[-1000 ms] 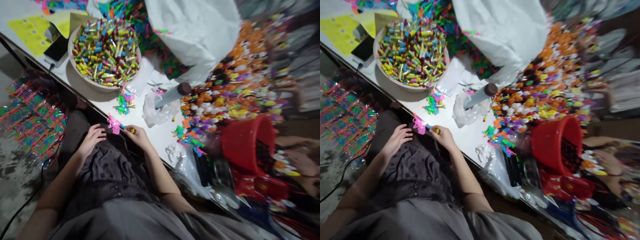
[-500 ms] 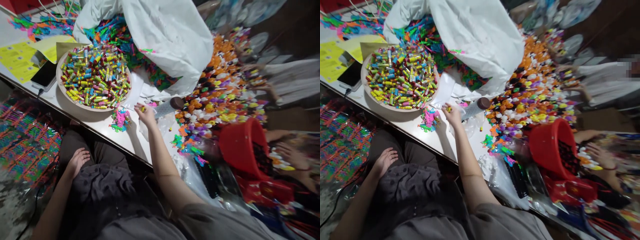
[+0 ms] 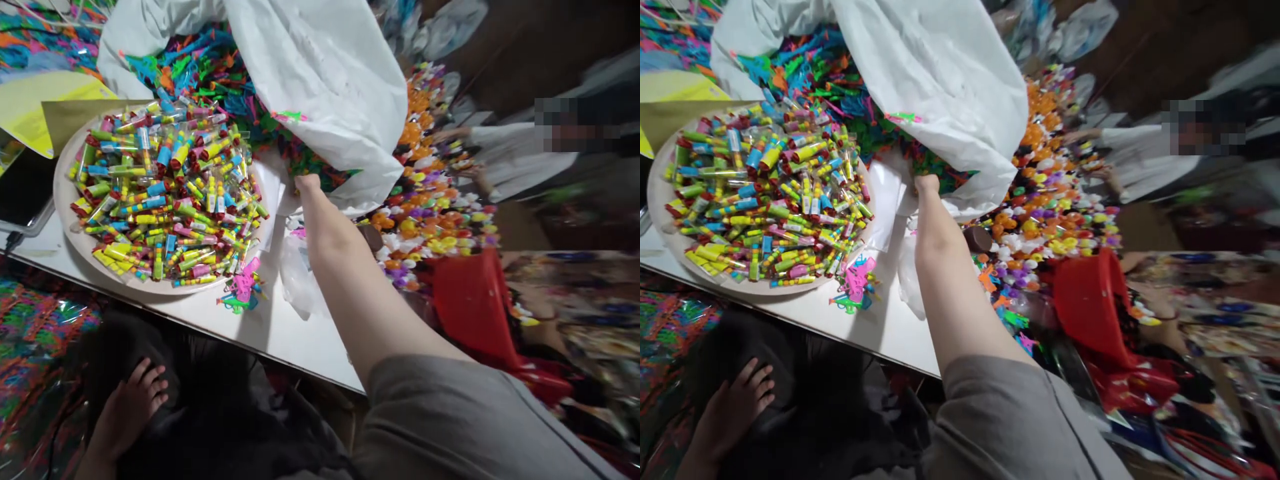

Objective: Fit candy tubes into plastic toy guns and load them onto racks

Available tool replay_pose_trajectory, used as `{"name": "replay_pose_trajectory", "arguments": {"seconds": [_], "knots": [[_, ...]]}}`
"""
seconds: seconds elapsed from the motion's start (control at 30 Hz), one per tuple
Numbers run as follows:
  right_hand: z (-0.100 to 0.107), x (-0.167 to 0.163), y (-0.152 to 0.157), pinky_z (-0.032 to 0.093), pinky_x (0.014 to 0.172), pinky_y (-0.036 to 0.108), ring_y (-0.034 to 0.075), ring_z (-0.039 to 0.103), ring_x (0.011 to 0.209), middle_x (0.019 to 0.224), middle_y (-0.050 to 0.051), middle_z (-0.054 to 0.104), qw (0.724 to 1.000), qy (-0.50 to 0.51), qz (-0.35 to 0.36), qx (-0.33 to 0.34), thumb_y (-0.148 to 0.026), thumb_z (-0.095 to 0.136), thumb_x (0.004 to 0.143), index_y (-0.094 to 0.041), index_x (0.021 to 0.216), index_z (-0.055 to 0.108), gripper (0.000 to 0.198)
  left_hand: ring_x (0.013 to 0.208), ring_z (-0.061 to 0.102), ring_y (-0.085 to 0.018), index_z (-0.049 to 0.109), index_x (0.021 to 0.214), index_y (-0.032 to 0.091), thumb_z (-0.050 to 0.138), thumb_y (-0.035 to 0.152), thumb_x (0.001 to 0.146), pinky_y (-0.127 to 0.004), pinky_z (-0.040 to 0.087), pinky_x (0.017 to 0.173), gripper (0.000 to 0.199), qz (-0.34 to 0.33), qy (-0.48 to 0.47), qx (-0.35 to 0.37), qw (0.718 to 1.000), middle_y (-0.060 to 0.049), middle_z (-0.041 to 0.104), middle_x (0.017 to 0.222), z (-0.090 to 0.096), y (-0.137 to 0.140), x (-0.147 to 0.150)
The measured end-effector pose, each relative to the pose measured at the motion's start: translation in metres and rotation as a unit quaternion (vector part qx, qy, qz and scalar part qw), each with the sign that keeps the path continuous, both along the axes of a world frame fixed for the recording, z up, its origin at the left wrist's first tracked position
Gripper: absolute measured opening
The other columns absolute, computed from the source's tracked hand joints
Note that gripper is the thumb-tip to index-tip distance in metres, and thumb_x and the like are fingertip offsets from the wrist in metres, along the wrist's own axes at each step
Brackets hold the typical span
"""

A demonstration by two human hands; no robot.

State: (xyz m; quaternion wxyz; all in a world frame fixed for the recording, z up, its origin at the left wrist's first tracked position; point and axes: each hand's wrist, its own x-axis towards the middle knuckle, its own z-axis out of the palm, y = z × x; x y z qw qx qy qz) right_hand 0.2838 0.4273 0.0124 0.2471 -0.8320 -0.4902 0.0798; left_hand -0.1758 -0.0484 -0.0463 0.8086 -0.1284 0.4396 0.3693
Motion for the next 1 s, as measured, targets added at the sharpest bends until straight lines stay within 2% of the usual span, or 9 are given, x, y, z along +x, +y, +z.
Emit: {"name": "replay_pose_trajectory", "arguments": {"seconds": [0.2,0.43,0.57,0.67,0.73,0.83,0.87,0.93,1.0], "knots": [[-0.004,-0.009,-0.008,0.048,0.081,0.034,0.024,0.063,0.09,0.091,0.022,0.063,0.996,0.025,-0.088,0.0,-0.018,0.047,0.085,0.007,0.097,0.063,0.033,0.096,0.057,-0.026,0.066,0.103,0.037,0.066,0.061,0.058,-0.041,0.044,0.083,0.051,-0.011,-0.023,-0.024,0.999,-0.003,0.064,0.114,0.0,0.005,-0.005],[0.036,-0.044,-0.054,0.043,0.095,0.034,0.024,0.054,0.115,0.112,0.022,0.058,0.98,0.037,-0.172,0.097,-0.023,0.027,0.094,0.002,0.116,0.055,0.044,0.099,0.054,-0.023,0.06,0.114,0.033,0.06,0.06,0.065,-0.039,0.041,0.09,0.056,-0.003,0.011,0.006,1.0,-0.004,0.059,0.12,0.008,0.003,-0.004],[0.059,-0.08,-0.115,0.051,0.079,0.026,0.016,0.064,0.093,0.111,0.017,0.058,0.957,0.151,-0.162,0.188,-0.026,0.011,0.095,-0.001,0.131,0.044,0.055,0.101,0.053,-0.024,0.055,0.119,0.033,0.059,0.06,0.067,-0.041,0.04,0.092,0.059,-0.015,0.046,0.074,0.996,-0.005,0.058,0.12,0.006,0.002,0.002],[0.065,-0.114,-0.205,0.052,0.063,0.027,0.013,0.063,0.067,0.104,0.013,0.06,0.929,0.22,-0.101,0.281,-0.034,0.015,0.094,-0.007,0.142,0.032,0.057,0.096,0.055,-0.024,0.058,0.115,0.027,0.067,0.05,0.065,-0.039,0.041,0.086,0.055,-0.086,0.065,0.154,0.982,-0.008,0.06,0.115,0.009,-0.002,0.015],[0.061,-0.134,-0.28,0.051,0.058,0.03,0.014,0.06,0.06,0.098,0.009,0.062,0.919,0.212,-0.027,0.331,-0.043,0.026,0.092,-0.014,0.143,0.034,0.059,0.09,0.056,-0.023,0.061,0.11,0.022,0.072,0.045,0.063,-0.035,0.042,0.081,0.053,-0.166,0.062,0.192,0.965,-0.01,0.062,0.11,0.018,-0.006,0.03],[0.051,-0.153,-0.384,0.052,0.067,0.032,0.017,0.063,0.067,0.087,0.007,0.068,0.933,0.138,0.215,0.254,-0.05,0.039,0.088,-0.025,0.127,0.056,0.05,0.084,0.059,-0.024,0.062,0.11,0.017,0.066,0.062,0.061,-0.032,0.043,0.073,0.066,-0.244,-0.01,0.215,0.946,-0.013,0.064,0.107,0.041,-0.012,0.059],[0.048,-0.157,-0.412,0.052,0.067,0.03,0.017,0.064,0.069,0.088,0.008,0.07,0.909,0.111,0.343,0.21,-0.05,0.044,0.087,-0.026,0.12,0.062,0.045,0.083,0.06,-0.024,0.062,0.11,0.015,0.059,0.07,0.063,-0.032,0.043,0.07,0.073,-0.252,-0.042,0.214,0.943,-0.015,0.064,0.107,0.049,-0.014,0.068],[0.045,-0.162,-0.454,0.05,0.064,0.026,0.014,0.065,0.069,0.093,0.007,0.071,0.808,0.071,0.563,0.157,-0.045,0.048,0.086,-0.025,0.107,0.068,0.035,0.078,0.062,-0.024,0.063,0.105,0.01,0.046,0.075,0.068,-0.031,0.043,0.064,0.076,-0.241,-0.068,0.19,0.949,-0.016,0.066,0.099,0.063,-0.018,0.086],[0.043,-0.164,-0.481,0.048,0.062,0.023,0.011,0.065,0.069,0.101,0.006,0.07,0.715,0.062,0.679,0.155,-0.039,0.048,0.088,-0.024,0.102,0.069,0.029,0.068,0.06,-0.019,0.063,0.095,0.009,0.043,0.066,0.077,-0.028,0.042,0.057,0.063,-0.204,-0.028,0.164,0.965,-0.013,0.067,0.086,0.071,-0.024,0.099]]}}
